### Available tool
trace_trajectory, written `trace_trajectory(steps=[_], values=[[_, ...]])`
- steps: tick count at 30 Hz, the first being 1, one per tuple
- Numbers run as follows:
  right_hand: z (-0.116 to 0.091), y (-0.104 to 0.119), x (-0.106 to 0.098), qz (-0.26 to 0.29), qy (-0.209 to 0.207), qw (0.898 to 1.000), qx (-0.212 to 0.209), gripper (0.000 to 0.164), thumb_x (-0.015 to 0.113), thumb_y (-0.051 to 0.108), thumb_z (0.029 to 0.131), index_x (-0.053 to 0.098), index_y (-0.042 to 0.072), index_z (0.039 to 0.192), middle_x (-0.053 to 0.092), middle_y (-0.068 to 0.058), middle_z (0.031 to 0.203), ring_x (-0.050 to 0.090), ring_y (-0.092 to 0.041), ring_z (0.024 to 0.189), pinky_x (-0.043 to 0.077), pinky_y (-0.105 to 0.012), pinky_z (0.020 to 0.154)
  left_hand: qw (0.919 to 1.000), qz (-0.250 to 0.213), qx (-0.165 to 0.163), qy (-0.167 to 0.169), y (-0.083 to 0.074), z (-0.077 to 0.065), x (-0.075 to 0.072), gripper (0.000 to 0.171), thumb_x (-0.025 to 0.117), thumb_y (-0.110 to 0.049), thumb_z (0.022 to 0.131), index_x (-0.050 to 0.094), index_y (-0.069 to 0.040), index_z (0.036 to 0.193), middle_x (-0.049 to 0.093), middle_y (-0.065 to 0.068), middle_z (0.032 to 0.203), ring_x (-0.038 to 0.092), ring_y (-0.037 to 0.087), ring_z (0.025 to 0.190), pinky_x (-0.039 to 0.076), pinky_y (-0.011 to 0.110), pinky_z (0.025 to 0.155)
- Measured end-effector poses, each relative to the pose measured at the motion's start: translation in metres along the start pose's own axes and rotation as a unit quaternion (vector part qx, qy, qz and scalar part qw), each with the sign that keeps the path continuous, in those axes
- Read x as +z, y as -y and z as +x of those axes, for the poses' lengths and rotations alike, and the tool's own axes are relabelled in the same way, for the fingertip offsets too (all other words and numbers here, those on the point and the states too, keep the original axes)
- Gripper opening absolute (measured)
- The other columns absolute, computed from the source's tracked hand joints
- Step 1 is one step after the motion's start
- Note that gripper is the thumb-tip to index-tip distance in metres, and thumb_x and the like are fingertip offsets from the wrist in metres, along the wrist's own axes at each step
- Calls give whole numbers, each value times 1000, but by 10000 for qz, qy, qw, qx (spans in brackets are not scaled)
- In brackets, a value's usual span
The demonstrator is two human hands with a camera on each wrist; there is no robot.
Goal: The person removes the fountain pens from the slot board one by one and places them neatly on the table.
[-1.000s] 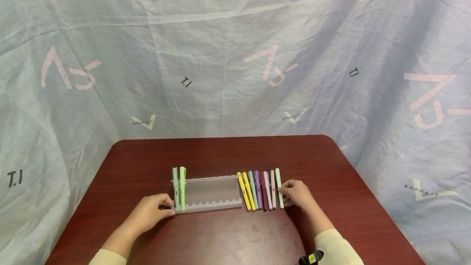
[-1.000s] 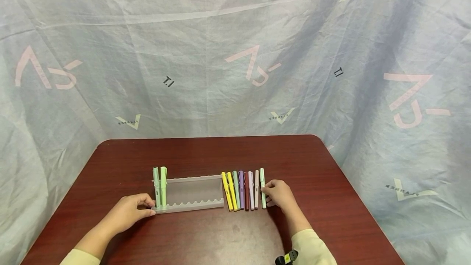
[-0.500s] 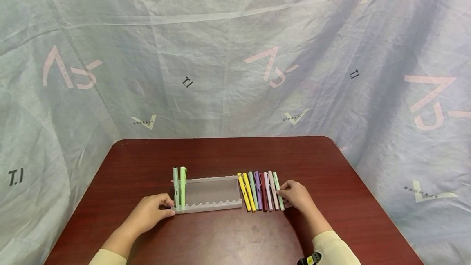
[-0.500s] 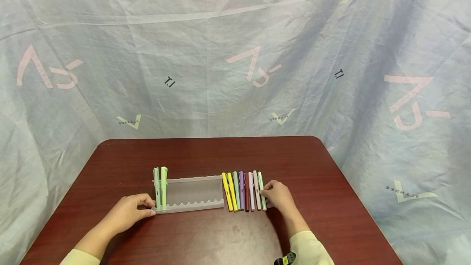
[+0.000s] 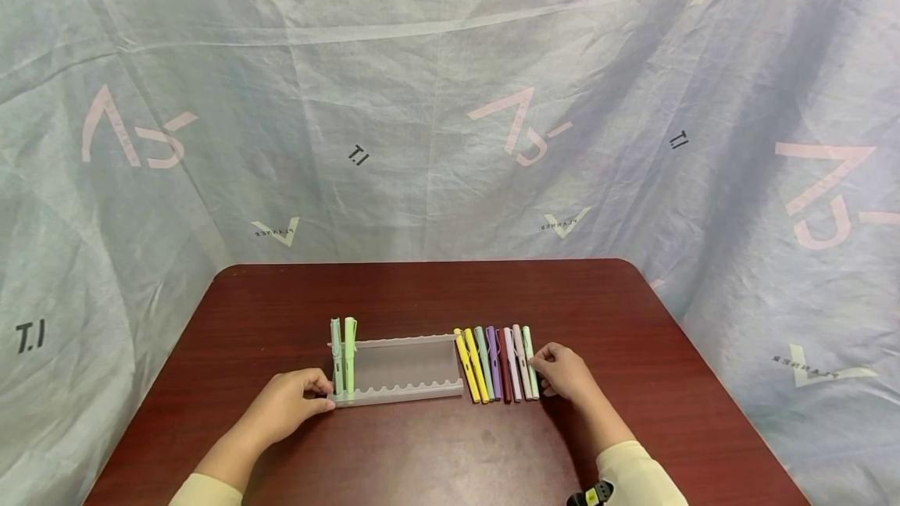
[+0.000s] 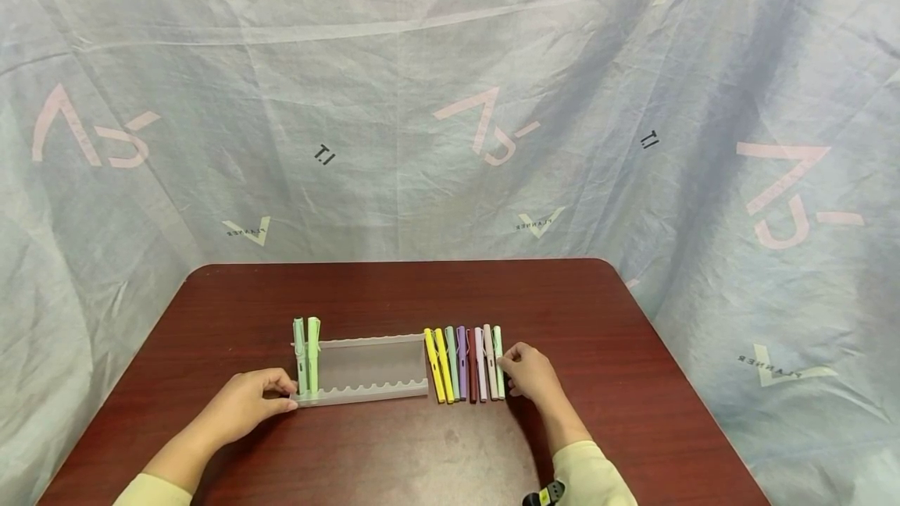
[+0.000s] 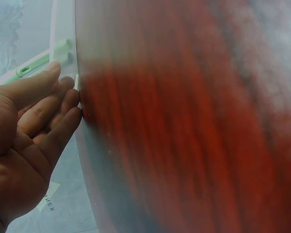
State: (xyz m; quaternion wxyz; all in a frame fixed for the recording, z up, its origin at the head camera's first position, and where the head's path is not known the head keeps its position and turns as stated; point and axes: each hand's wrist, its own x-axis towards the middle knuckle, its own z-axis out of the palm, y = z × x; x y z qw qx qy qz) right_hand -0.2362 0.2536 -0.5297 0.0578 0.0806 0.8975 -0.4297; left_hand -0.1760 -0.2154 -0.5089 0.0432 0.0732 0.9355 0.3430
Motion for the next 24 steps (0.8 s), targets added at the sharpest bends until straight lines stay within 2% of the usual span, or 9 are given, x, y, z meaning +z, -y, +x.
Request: trace_trajectory(steps=[9,14,17,20,24], values=[[0,6,-7,-118,-27,9999,40,30,61,33,97,58,4,91,59,-11,74,60,-20,61,55,-33,52,10000,7,47,1,0,0,0,15,81,-23,80,69,-23,88,70,-11,91,65,8,87,51,31,77],[0,20,-11,-299,-208,9990,-271,29,59,37,98,59,8,92,61,-10,73,57,-19,57,51,-31,52,10000,-17,30,62,-1,0,0,14,80,-24,81,69,-22,89,71,-11,92,65,9,88,52,33,78],[0,34,-8,131,50,9979,-638,28,60,34,98,61,6,100,63,-15,77,60,-23,63,52,-33,56,10000,24,-14,50,-1,0,0,14,80,-23,81,69,-23,89,71,-11,91,65,9,88,52,34,78],[-3,48,-1,680,570,9913,-976,30,60,30,99,63,2,110,66,-20,86,63,-29,73,55,-38,64,10000,32,-48,60,-2,0,-1,14,80,-23,81,69,-23,89,71,-11,91,65,8,87,52,33,78],[-14,69,10,767,1214,9771,-1568,34,60,28,99,63,0,118,68,-19,95,67,-30,84,57,-43,75,10000,29,-63,53,-2,-1,-1,14,81,-22,81,69,-23,89,70,-11,91,64,7,86,51,33,77]])
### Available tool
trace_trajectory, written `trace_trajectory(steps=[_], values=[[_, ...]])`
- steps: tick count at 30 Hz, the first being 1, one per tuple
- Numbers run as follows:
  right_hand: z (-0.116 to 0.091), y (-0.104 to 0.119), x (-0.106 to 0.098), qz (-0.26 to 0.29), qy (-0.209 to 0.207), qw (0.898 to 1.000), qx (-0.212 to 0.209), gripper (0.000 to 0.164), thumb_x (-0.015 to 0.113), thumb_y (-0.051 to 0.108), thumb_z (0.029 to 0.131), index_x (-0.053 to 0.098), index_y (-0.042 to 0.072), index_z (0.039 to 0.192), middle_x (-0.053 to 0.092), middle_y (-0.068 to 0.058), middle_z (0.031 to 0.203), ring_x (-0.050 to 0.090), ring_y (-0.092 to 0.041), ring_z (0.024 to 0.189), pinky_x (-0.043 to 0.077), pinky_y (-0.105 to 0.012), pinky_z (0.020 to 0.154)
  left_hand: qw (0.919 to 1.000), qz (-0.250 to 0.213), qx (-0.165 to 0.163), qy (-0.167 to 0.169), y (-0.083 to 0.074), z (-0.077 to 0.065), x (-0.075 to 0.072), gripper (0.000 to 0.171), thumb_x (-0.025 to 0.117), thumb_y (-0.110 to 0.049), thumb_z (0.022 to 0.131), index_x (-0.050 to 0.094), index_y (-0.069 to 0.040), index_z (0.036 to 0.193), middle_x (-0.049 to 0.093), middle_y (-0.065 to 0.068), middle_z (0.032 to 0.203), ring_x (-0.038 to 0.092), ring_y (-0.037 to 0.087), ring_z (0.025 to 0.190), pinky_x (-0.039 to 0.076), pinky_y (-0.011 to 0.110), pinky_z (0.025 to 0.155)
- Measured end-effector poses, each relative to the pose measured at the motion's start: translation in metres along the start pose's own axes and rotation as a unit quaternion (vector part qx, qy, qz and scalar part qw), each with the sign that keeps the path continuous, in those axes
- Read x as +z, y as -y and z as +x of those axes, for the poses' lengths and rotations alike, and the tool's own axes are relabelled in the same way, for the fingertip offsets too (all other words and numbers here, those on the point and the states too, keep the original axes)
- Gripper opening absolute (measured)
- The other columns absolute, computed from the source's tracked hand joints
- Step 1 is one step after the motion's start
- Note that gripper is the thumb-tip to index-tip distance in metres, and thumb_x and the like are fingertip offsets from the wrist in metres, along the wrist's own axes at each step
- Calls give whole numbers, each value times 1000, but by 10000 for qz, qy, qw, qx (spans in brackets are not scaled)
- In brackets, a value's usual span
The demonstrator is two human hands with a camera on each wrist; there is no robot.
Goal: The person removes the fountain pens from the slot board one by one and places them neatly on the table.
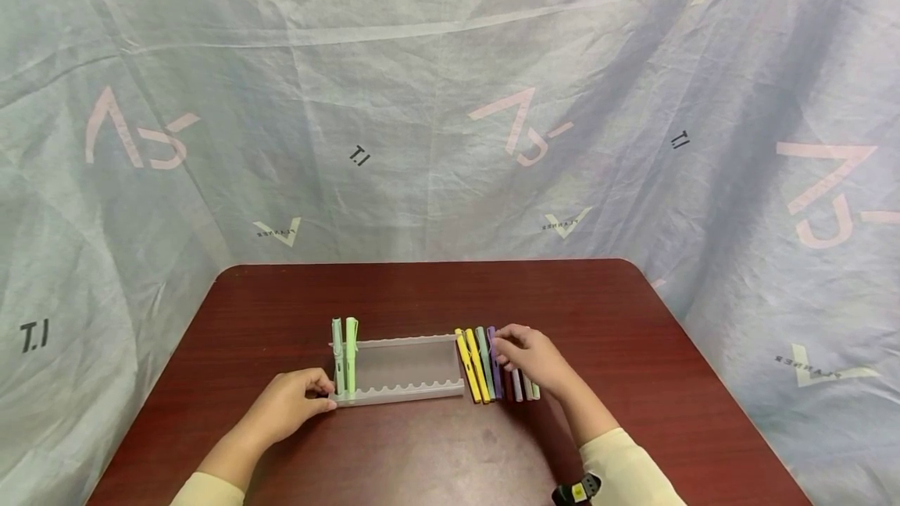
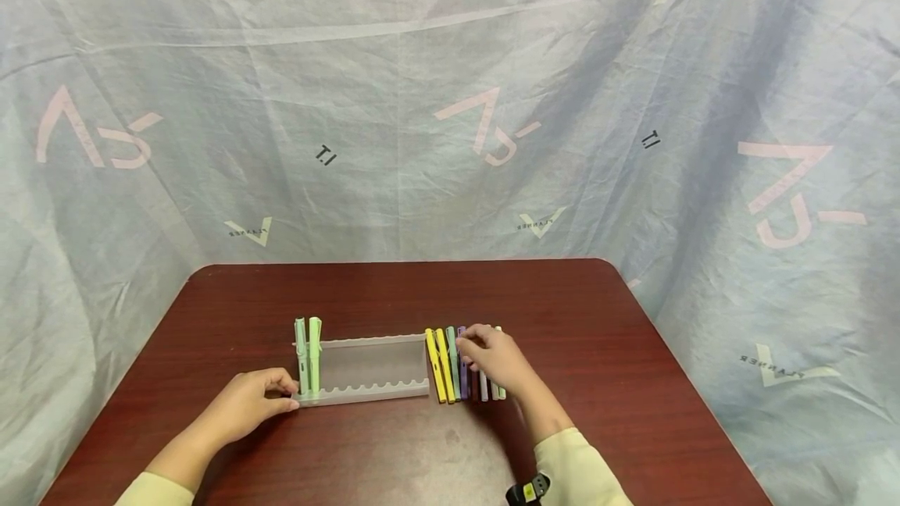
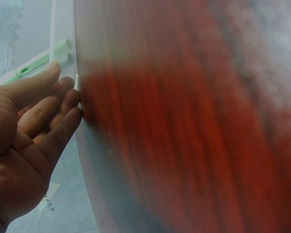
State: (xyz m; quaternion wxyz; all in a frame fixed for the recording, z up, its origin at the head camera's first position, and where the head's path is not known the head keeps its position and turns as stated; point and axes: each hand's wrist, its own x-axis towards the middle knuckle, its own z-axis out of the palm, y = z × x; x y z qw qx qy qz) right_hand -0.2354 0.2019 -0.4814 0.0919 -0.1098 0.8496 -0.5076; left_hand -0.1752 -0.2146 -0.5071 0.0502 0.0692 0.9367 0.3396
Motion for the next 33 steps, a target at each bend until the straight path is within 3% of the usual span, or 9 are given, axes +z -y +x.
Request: trace_trajectory(steps=[5,10,14,20,26,33], values=[[2,17,22,-305,540,9968,-500,40,61,35,98,64,2,121,70,-16,102,69,-32,92,56,-38,80,10000,9,11,-15,0,0,0,15,81,-22,80,68,-23,88,70,-12,89,64,6,85,51,32,76],[8,25,47,-921,683,9900,-824,33,61,40,97,70,15,117,71,2,108,67,-17,95,52,-29,80,10000,22,-18,8,-1,-1,-1,15,81,-21,81,68,-23,88,70,-11,90,64,8,86,51,33,77],[13,33,68,-1119,763,9854,-1030,34,62,38,96,70,13,117,70,5,110,63,-10,95,51,-27,80,10000,2,-12,14,-2,-1,-1,15,81,-20,80,68,-22,88,71,-11,91,65,8,86,51,32,77],[22,45,99,-643,826,9901,-939,36,66,31,95,68,6,119,70,0,107,63,-9,89,52,-24,77,10000,2,14,14,-1,-1,-1,14,80,-20,81,68,-22,88,71,-10,91,65,9,87,51,32,77],[31,51,132,-574,697,9922,-858,38,68,35,93,69,8,119,72,3,102,62,-3,82,51,-21,74,10000,21,-5,7,-1,-1,-2,15,81,-21,80,69,-22,89,71,-10,91,65,10,88,51,34,77],[38,58,160,157,821,9935,-771,40,68,32,93,66,3,121,72,0,93,69,-19,79,53,-24,67,10000,30,68,-48,0,0,-1,15,81,-21,80,69,-22,88,70,-11,89,65,9,86,51,32,76]])
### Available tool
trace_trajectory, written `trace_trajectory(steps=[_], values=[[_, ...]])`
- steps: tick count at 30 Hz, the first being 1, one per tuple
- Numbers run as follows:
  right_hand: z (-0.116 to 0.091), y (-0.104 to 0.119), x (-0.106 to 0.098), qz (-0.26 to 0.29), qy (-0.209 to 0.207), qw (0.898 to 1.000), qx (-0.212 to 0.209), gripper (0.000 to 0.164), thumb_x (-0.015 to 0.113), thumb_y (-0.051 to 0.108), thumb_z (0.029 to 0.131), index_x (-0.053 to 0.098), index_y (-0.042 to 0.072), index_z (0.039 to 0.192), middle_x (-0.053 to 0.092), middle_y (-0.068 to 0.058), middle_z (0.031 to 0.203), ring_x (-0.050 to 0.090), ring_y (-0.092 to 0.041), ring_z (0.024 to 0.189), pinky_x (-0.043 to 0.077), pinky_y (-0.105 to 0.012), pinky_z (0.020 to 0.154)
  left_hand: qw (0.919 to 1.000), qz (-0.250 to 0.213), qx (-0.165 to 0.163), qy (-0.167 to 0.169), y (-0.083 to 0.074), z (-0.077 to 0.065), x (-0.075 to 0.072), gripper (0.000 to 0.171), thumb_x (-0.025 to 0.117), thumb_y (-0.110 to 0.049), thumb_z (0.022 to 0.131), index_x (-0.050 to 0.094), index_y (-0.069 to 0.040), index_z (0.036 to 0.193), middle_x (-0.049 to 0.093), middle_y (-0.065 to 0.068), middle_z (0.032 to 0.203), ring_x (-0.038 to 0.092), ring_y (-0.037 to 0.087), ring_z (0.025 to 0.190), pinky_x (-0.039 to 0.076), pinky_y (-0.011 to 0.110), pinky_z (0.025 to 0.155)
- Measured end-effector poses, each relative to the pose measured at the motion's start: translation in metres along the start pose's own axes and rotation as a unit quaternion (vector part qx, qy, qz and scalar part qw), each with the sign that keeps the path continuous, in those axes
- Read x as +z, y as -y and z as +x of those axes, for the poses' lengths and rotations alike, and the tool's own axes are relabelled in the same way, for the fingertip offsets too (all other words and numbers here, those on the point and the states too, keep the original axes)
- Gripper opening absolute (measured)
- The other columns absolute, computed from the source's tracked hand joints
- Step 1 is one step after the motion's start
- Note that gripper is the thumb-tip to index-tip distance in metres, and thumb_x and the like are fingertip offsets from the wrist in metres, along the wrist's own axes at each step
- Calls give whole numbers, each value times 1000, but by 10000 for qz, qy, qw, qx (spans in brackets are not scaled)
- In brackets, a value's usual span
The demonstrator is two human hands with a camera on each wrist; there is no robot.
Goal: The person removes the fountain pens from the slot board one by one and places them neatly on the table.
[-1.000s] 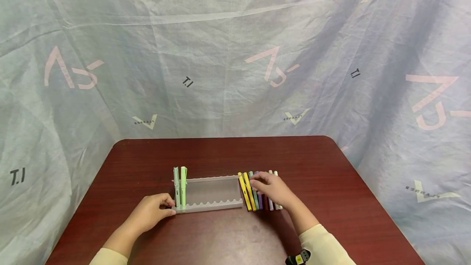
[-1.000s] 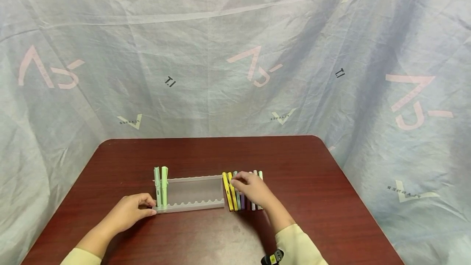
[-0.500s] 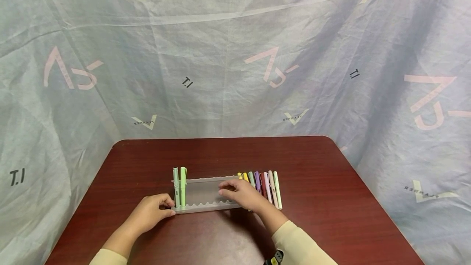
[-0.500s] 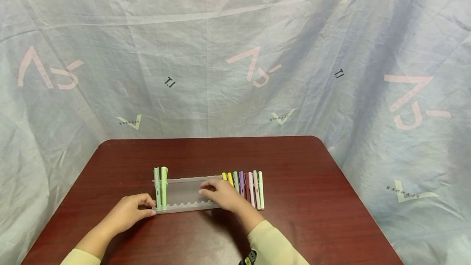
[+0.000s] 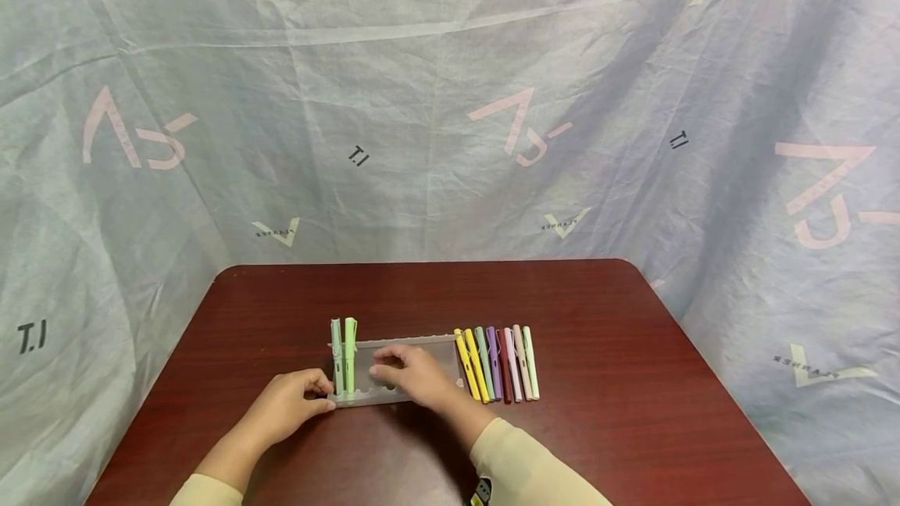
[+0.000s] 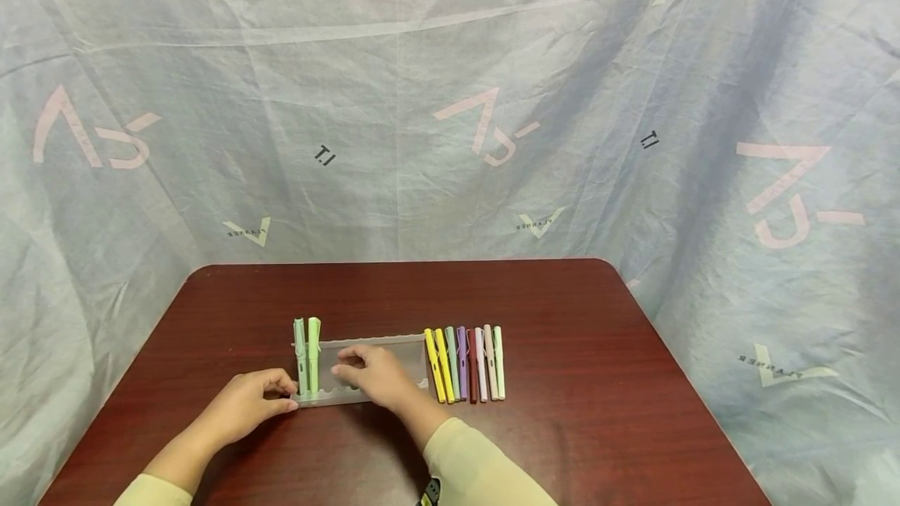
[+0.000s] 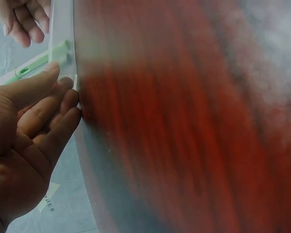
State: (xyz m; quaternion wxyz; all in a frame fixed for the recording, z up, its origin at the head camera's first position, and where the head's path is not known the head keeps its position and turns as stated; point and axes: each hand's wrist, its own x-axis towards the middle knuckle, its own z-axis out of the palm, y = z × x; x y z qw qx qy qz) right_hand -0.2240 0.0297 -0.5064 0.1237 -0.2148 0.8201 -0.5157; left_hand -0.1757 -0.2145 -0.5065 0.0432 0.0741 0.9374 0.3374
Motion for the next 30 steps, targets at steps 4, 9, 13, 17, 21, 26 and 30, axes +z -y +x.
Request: trace_trajectory(steps=[4,9,13,17,21,26,30], values=[[6,4,10,209,-45,9998,24,38,70,28,92,67,2,120,73,-2,92,70,-23,79,53,-23,66,10000,-37,7,7,0,0,-1,15,81,-21,80,69,-22,89,71,-11,89,65,8,86,52,32,76],[12,8,20,292,-121,9995,89,33,72,23,90,69,3,116,73,-2,94,68,-13,74,53,-23,65,10000,-47,29,21,1,0,-2,15,81,-22,80,69,-22,89,70,-11,88,64,7,85,51,32,75],[15,10,26,593,-85,9981,137,29,71,19,91,69,3,115,73,-3,95,68,-14,75,56,-26,67,10000,1,93,35,2,1,-2,15,80,-22,81,69,-23,90,70,-12,88,64,6,84,51,31,75],[19,9,31,897,-122,9954,309,28,72,20,90,69,3,112,72,-3,94,71,-19,77,57,-27,68,9999,-4,167,16,3,2,0,15,80,-22,81,68,-24,90,70,-13,89,66,8,87,51,30,76],[22,9,35,1069,-195,9930,460,27,73,20,89,69,3,109,70,-3,93,72,-22,77,58,-30,69,9998,-83,176,24,4,3,1,15,80,-20,82,69,-24,91,70,-12,91,66,8,89,52,29,76],[24,11,39,1287,-300,9894,596,20,73,15,88,69,2,102,68,-3,87,70,-22,75,58,-31,67,9997,-159,210,-7,6,2,3,16,80,-19,81,69,-23,92,70,-11,91,67,8,88,52,27,75],[24,10,42,1072,-426,9916,583,14,74,16,87,68,5,93,64,1,78,67,-18,68,56,-29,62,9995,-221,238,6,6,1,3,16,80,-19,81,69,-22,92,70,-10,91,66,8,88,52,26,75]])
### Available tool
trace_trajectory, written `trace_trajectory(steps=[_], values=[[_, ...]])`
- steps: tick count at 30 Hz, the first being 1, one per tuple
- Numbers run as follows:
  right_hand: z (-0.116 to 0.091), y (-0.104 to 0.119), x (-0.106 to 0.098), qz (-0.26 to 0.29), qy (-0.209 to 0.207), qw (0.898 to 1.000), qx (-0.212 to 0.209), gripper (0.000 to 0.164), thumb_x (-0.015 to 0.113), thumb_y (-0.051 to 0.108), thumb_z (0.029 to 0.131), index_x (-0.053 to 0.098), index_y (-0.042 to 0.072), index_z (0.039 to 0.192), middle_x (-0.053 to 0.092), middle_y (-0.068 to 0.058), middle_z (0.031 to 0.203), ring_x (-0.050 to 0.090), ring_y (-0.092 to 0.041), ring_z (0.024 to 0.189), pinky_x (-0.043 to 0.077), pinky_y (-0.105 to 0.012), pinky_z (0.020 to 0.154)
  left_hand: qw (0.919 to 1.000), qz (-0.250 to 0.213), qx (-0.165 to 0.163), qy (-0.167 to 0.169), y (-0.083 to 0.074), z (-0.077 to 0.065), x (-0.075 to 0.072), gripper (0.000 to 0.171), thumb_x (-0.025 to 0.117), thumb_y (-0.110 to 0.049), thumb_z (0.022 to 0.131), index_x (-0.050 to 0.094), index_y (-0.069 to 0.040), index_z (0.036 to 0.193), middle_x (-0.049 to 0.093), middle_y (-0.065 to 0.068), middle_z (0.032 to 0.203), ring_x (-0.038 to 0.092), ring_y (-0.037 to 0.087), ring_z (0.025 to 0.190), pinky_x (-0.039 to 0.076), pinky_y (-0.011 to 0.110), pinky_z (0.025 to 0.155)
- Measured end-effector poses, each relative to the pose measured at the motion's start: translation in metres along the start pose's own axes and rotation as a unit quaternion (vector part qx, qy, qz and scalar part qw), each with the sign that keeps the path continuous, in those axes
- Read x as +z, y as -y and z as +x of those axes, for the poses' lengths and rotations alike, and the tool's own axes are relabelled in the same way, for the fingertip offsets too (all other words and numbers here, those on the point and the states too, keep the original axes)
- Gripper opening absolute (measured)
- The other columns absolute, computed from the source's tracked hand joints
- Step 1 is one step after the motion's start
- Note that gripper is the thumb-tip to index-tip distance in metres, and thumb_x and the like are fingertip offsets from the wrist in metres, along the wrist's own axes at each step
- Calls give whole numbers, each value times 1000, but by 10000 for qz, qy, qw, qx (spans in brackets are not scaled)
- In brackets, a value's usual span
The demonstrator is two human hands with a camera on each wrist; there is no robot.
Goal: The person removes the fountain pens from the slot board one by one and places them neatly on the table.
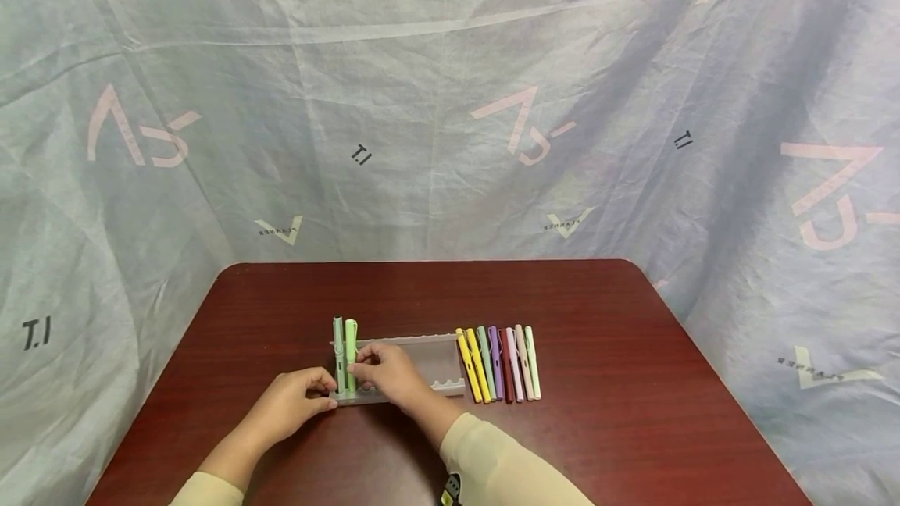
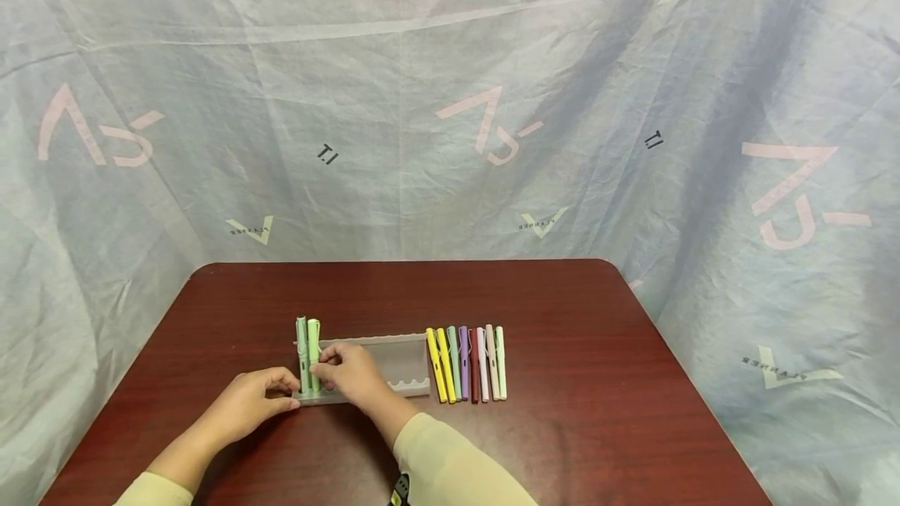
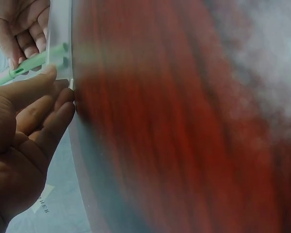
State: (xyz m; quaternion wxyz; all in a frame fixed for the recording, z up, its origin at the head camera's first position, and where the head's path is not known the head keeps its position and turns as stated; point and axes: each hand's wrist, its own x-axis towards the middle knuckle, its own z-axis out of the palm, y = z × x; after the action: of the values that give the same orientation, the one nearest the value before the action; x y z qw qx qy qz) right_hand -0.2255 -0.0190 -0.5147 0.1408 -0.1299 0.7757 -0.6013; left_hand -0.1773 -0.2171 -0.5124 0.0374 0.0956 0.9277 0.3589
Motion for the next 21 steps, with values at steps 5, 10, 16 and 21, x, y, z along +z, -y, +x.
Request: trace_trajectory(steps=[5,10,16,21], values=[[-2,-1,-1,-501,-101,9984,-237,12,73,19,89,67,9,91,63,4,73,66,-13,63,51,-23,57,10000,-49,8,39,-1,-1,0,15,79,-19,82,69,-21,93,70,-9,93,66,9,89,52,28,76],[-6,2,-2,-839,-188,9943,-630,12,71,21,91,68,11,96,68,5,76,63,-4,65,49,-19,60,10000,4,-37,-25,-1,-1,1,15,79,-18,82,69,-23,92,70,-11,92,66,8,89,53,28,76],[-8,4,-6,-287,-271,9949,-931,12,70,16,91,67,6,98,71,-3,88,67,-9,73,54,-22,66,9999,118,63,-93,0,-1,2,15,79,-18,82,68,-24,91,70,-12,91,66,8,89,52,28,77],[-10,4,-14,445,-92,9962,-750,15,69,15,92,65,2,99,67,-5,85,70,-31,78,59,-40,69,10000,89,-7,-11,0,0,1,15,78,-18,83,68,-24,92,70,-12,92,66,9,89,52,29,76]])
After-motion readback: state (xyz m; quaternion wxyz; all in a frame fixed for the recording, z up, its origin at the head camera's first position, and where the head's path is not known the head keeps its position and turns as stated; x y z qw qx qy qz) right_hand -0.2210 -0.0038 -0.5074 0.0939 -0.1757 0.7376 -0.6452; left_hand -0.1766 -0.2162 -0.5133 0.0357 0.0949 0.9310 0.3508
